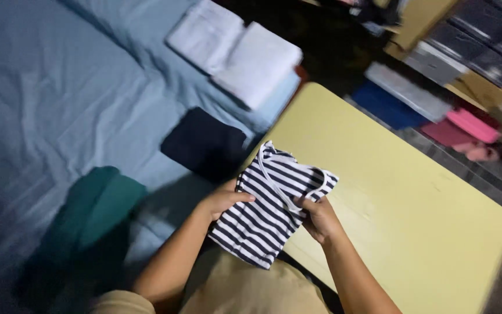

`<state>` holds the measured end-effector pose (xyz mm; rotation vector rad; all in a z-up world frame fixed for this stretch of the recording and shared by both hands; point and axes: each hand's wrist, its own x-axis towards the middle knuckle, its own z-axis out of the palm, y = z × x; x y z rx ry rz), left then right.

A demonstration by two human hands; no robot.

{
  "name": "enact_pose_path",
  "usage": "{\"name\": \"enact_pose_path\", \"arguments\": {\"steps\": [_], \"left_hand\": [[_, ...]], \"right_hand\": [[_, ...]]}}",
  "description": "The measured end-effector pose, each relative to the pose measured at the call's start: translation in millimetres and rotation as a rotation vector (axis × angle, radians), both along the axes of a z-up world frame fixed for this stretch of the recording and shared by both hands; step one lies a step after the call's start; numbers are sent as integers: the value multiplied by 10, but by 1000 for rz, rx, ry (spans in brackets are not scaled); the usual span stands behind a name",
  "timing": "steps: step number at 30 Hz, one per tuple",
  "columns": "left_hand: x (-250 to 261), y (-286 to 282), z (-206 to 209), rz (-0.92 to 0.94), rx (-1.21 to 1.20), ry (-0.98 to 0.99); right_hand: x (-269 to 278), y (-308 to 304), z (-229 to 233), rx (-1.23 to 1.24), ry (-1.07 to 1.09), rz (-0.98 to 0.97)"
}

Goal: Fold various pieces of clothing from a laundry pile and place them on a bed.

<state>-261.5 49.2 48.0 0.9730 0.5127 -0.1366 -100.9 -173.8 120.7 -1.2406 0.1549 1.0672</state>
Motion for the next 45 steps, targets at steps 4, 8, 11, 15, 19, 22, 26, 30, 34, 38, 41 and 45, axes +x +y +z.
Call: {"name": "enact_pose_path", "arguments": {"steps": [4, 8, 11, 15, 19, 22, 26, 30, 34, 38, 41, 45], "left_hand": [[-183, 1106, -221, 59, 185, 46], [-376, 2201, -481, 107, 372, 49], [-535, 2969, -573, 109, 434, 12], [-666, 3842, -392, 162, 319, 31], [-777, 4644, -385, 168, 214, 93], [-835, 5148, -726, 182, 353, 95], [-1041, 5454, -1606, 176, 946, 312], [-1135, 5004, -2345, 188, 1125, 617], [-899, 4058, -1821, 153, 1232, 476], [-569, 3177, -1393, 116, 1081, 195], [-284, 2545, -1130, 78, 1062, 25], [69, 1841, -509, -84, 990, -84]], "right_hand": [[-39, 1107, -585, -26, -33, 111], [-187, 2230, -616, -103, 63, 56], [-247, 2883, -856, -85, 73, 40], [-284, 3661, -1025, -35, -5, 114], [-448, 4541, -525, -46, 73, 139], [-446, 4962, -821, 29, 190, 83], [-327, 4796, -1977, 98, -19, 76], [-240, 3567, -3564, 227, -688, 450], [-673, 2773, -2280, -27, -425, 580], [-757, 2335, -1242, -546, -318, 708], [-623, 1829, -1140, -565, -279, 618], [-429, 1283, -894, -639, -327, 453]]}}
